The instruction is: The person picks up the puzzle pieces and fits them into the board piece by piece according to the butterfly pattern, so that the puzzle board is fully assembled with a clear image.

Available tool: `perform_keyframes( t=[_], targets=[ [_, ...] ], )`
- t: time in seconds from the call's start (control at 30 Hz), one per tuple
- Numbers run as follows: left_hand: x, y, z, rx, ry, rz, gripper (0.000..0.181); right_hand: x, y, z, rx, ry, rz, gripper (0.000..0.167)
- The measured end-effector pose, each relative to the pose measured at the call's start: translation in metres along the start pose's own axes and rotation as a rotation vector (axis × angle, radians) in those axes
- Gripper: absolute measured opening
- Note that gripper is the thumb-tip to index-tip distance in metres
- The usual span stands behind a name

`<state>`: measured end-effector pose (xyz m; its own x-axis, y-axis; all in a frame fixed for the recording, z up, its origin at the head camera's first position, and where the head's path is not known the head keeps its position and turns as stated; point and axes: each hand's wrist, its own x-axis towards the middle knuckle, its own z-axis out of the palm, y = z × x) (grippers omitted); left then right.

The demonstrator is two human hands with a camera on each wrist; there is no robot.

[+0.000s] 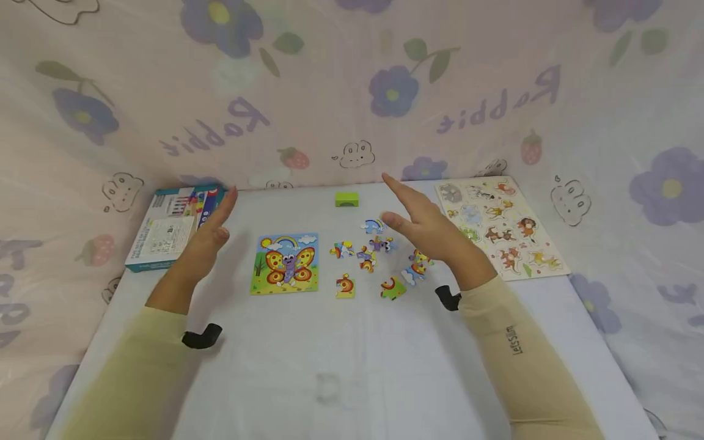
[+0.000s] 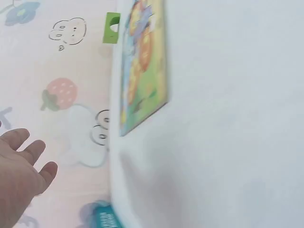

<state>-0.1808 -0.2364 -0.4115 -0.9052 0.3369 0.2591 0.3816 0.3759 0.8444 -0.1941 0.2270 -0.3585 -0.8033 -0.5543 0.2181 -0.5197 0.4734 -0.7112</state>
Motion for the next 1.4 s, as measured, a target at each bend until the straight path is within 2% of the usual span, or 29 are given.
perform_keyframes(
  t=[0.13, 0.27, 0.37, 0.43, 0.5, 0.6, 0.73, 0.8, 0.9, 1.07, 1.13, 1.3, 1.4],
  targets=[
    [-0.006, -0.022, 0.019, -0.196, 0.018, -0.023, 0.1, 0.003, 0.009, 0.023, 0.162, 0.017, 0.032, 0.099],
    [-0.014, -0.041, 0.036, -0.232, 0.059, -0.125, 0.084, 0.007, 0.016, 0.047, 0.282, 0.037, 0.09, 0.106],
    [-0.02, -0.055, 0.045, -0.201, 0.065, -0.2, 0.07, 0.012, 0.024, 0.065, 0.353, 0.049, 0.117, 0.106],
    [-0.024, -0.062, 0.049, -0.164, 0.056, -0.228, 0.066, 0.015, 0.031, 0.076, 0.384, 0.059, 0.13, 0.101],
    [-0.026, -0.067, 0.051, -0.11, 0.047, -0.244, 0.067, 0.017, 0.038, 0.087, 0.394, 0.08, 0.146, 0.092],
    [-0.024, -0.071, 0.053, -0.027, 0.022, -0.283, 0.079, 0.02, 0.05, 0.102, 0.404, 0.108, 0.19, 0.086],
    [-0.023, -0.071, 0.054, 0.107, -0.06, -0.383, 0.104, 0.022, 0.068, 0.122, 0.374, 0.088, 0.279, 0.084],
    [-0.024, -0.07, 0.053, 0.167, -0.102, -0.435, 0.117, 0.022, 0.075, 0.132, 0.318, 0.068, 0.307, 0.082],
    [-0.025, -0.069, 0.051, 0.231, -0.154, -0.468, 0.129, 0.023, 0.08, 0.141, 0.194, 0.067, 0.314, 0.077],
    [-0.027, -0.072, 0.045, 0.322, -0.225, -0.429, 0.146, 0.025, 0.077, 0.153, -0.012, 0.106, 0.315, 0.066],
    [-0.028, -0.073, 0.045, 0.342, -0.237, -0.412, 0.152, 0.026, 0.074, 0.156, -0.051, 0.114, 0.333, 0.059],
    [-0.028, -0.076, 0.049, 0.38, -0.237, -0.381, 0.156, 0.027, 0.07, 0.16, -0.07, 0.125, 0.369, 0.037],
    [-0.027, -0.075, 0.05, 0.386, -0.229, -0.374, 0.157, 0.027, 0.071, 0.158, -0.059, 0.133, 0.361, 0.032]
  ],
)
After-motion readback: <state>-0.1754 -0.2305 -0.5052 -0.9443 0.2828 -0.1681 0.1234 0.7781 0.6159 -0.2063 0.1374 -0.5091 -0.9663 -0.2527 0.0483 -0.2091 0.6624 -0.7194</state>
